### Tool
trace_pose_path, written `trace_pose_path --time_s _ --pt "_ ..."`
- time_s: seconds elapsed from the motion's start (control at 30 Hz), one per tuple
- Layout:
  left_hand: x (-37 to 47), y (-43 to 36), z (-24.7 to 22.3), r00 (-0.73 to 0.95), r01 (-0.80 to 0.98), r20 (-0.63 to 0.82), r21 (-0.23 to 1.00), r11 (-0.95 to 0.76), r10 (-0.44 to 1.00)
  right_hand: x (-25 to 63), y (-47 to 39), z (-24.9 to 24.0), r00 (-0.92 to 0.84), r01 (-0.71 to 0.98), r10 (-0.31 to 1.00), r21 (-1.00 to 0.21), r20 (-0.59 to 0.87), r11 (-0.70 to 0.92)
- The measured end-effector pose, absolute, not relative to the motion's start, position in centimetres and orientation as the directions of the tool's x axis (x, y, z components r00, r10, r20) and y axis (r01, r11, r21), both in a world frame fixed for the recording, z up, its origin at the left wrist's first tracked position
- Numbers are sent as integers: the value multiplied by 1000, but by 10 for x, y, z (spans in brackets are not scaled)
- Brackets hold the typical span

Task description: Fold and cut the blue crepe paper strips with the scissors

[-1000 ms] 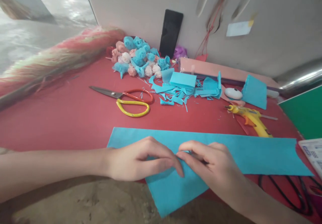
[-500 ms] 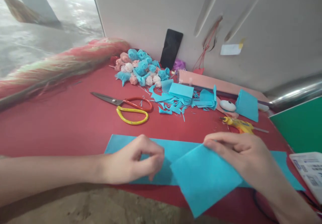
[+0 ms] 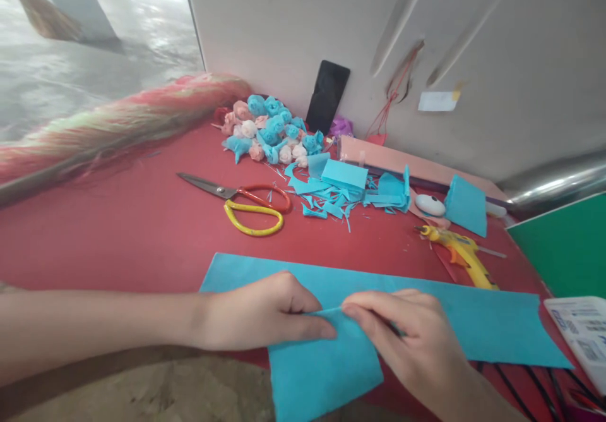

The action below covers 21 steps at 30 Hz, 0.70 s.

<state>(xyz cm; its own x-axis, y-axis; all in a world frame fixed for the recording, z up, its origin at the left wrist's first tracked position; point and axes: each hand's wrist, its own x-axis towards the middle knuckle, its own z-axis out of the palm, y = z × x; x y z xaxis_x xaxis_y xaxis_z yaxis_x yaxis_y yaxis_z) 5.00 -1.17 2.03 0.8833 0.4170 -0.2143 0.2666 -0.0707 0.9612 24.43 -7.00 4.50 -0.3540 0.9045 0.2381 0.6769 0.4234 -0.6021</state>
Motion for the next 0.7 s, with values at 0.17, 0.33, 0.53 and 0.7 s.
trace_pose_path --time_s 0.17,0.33,0.53,0.7 --pt "53 -8 19 884 243 -305 947 210 355 270 -53 62 -266 727 956 -625 126 285" --pt "53 -10 13 908 212 -312 918 336 280 276 -46 72 -219 805 915 -467 339 366" --pt "52 -11 7 905 170 -294 912 374 306 241 -56 68 -669 682 728 -265 152 682" --pt "52 -12 10 916 189 -296 913 362 270 246 -38 79 -671 697 731 -447 -128 561"
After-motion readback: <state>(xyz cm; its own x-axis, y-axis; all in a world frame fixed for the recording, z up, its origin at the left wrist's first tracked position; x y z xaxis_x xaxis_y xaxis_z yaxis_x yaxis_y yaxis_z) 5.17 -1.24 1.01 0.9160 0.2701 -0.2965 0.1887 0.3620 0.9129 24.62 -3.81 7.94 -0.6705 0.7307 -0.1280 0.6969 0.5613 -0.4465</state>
